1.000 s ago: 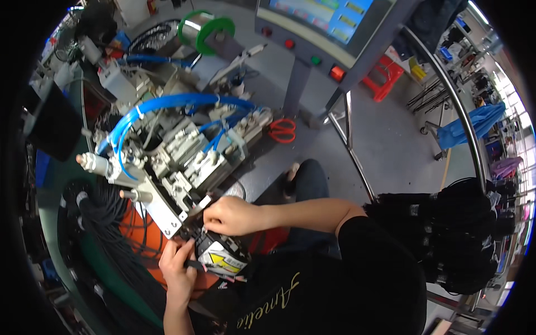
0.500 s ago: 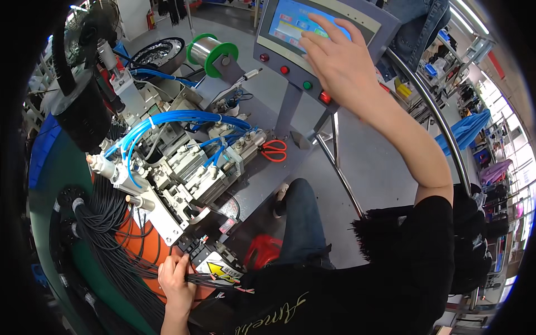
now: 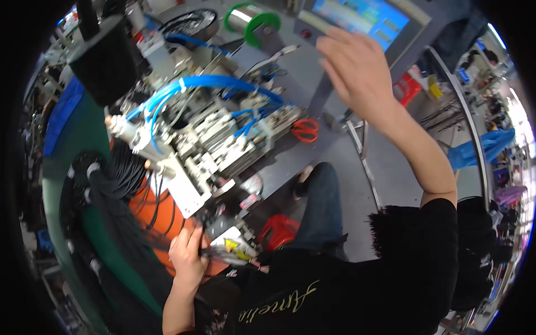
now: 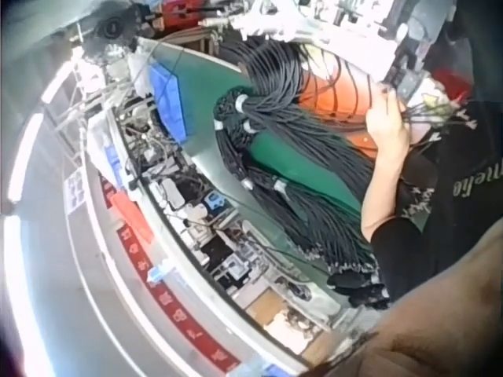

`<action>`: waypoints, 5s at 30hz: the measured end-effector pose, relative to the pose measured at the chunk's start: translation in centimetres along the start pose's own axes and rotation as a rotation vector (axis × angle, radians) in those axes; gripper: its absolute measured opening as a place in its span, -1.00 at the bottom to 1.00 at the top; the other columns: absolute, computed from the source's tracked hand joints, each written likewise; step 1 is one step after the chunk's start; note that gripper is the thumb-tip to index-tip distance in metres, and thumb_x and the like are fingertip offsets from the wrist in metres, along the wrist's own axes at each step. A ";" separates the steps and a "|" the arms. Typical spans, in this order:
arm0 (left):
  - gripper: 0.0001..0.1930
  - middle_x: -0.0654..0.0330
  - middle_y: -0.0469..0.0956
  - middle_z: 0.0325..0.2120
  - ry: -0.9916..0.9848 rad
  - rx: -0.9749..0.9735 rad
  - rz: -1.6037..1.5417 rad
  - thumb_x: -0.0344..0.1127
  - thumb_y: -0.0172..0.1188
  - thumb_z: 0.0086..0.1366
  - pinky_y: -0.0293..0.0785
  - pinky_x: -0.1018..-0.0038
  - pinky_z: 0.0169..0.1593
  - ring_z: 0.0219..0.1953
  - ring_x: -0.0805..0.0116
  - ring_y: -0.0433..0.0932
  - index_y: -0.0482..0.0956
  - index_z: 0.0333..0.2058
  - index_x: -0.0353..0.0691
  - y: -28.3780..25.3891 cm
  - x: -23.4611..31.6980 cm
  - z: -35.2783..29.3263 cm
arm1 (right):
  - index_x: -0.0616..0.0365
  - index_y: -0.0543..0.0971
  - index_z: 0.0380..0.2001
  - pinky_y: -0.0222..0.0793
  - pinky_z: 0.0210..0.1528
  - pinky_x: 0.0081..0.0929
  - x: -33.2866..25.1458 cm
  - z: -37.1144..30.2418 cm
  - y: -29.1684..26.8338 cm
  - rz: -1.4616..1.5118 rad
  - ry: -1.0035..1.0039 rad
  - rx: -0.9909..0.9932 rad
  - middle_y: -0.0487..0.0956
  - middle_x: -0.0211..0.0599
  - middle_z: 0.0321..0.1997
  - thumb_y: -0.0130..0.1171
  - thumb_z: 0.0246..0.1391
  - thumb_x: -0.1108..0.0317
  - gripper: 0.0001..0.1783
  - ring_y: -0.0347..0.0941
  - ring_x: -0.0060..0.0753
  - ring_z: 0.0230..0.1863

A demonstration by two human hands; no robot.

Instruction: Assembling wire harnesses by inserting individual wires into a processing machine and organizing cable bundles.

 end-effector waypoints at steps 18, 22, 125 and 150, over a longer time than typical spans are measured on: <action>-0.85 0.18 0.50 -0.61 -0.067 0.061 -0.402 -0.50 0.29 0.10 0.34 0.45 -0.45 -0.62 0.30 0.37 0.59 -0.31 -0.34 -0.8 0.8 0.8 | 0.29 0.56 -0.09 0.31 -0.47 -0.74 -25.7 -5.4 5.8 2.227 0.680 -0.367 0.56 -0.36 -0.33 0.14 0.09 0.65 -0.71 0.41 -0.65 -0.51; -0.87 0.18 0.52 -0.61 -0.121 0.056 -0.427 -0.53 0.27 0.11 0.34 0.49 -0.46 -0.63 0.33 0.37 0.61 -0.32 -0.34 -0.9 1.2 1.4 | 0.30 0.57 -0.12 0.30 -0.47 -0.77 -26.5 -5.6 6.0 2.258 0.737 -0.393 0.56 -0.32 -0.30 0.11 0.12 0.65 -0.75 0.44 -0.64 -0.50; -0.57 0.11 0.44 -0.30 0.135 -0.011 -0.088 -0.45 0.19 0.06 0.41 0.47 -0.43 -0.47 0.30 0.43 0.52 -0.03 -0.41 1.4 2.7 2.7 | 0.13 0.44 -0.56 0.17 -0.68 -0.44 -24.5 -5.6 6.2 1.043 0.169 -0.318 0.35 -0.35 -0.53 0.18 -0.10 0.42 -0.89 0.26 -0.31 -0.71; -0.65 0.16 0.43 -0.35 0.102 -0.099 -0.016 -0.48 0.20 0.03 0.39 0.45 -0.38 -0.45 0.31 0.41 0.60 -0.12 -0.27 0.2 2.5 3.9 | 0.21 0.56 -0.52 0.15 -0.64 -0.57 -23.9 -6.0 8.6 1.493 0.409 -0.508 0.57 -0.34 -0.49 0.23 -0.10 0.55 -0.96 0.31 -0.51 -0.68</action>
Point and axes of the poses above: each hand's wrist, its own z-axis towards the middle knuckle, its own y-axis out of the palm, x = y × z, the point moved 5 cm from there along z, towards the middle knuckle
